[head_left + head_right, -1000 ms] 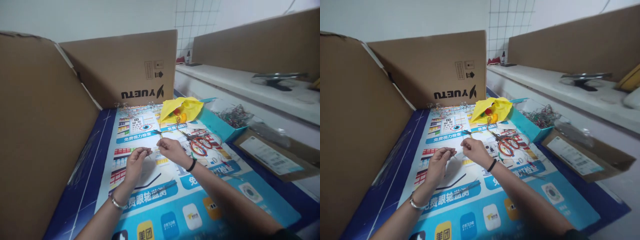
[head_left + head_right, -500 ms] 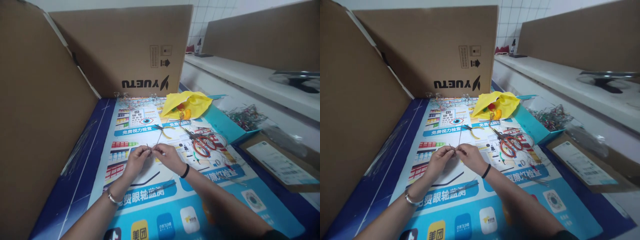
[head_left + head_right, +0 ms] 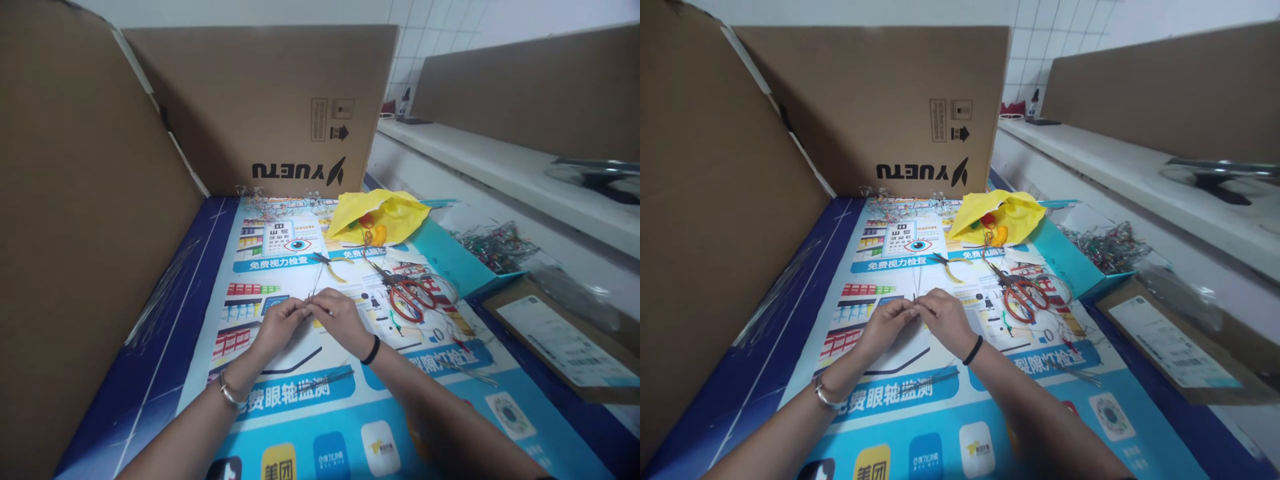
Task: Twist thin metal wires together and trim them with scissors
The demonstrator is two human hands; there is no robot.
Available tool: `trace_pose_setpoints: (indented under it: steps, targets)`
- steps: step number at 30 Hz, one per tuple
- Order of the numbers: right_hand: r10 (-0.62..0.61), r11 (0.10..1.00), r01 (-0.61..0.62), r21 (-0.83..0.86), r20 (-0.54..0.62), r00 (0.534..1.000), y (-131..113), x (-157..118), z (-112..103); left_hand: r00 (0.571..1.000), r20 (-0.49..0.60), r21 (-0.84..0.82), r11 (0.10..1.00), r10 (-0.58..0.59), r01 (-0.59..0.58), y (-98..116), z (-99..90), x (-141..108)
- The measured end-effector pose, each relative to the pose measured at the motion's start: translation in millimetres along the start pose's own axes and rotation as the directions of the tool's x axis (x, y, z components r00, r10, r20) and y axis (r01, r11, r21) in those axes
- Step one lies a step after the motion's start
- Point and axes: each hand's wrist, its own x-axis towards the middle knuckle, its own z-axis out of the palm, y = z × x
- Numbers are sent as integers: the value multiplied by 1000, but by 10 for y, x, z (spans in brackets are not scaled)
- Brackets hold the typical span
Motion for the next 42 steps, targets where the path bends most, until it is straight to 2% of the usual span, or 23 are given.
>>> trace_pose_setpoints:
  steps: [4,9,13,17,21,27,33,38,42]
  targets:
    - [0,999,-1,48,8,1000,-2,1,-4,999,42,-9,1000,9,-9,-34,-5,17]
    - [34,990,-28,136,-40,999,1,3,11,996,81,-12,999,33,-32,-20,10,10]
    - [104,963,-80,259,-79,991,-18,-6,41,994,81,-13,997,71,-71,14,32,-15]
    - [180,925,-147,350,-63,982,-30,-24,77,995,80,-39,998,53,-50,2,30,-23]
    - [213,928,-190,321,-37,976,-13,-19,83,998,58,16,1000,22,-23,-49,17,2]
    - [171,957,-183,224,72,983,-101,69,-53,998,59,33,999,19,-21,-61,14,12]
    - [110,985,-113,132,26,994,-295,204,-205,992,119,2,999,44,-44,-24,5,-15]
    - [163,976,-173,132,81,983,-319,249,-204,990,134,-3,999,53,-53,28,-14,-23]
    - [159,979,-169,113,89,983,-316,248,-189,987,147,-108,993,59,-44,27,-13,-20]
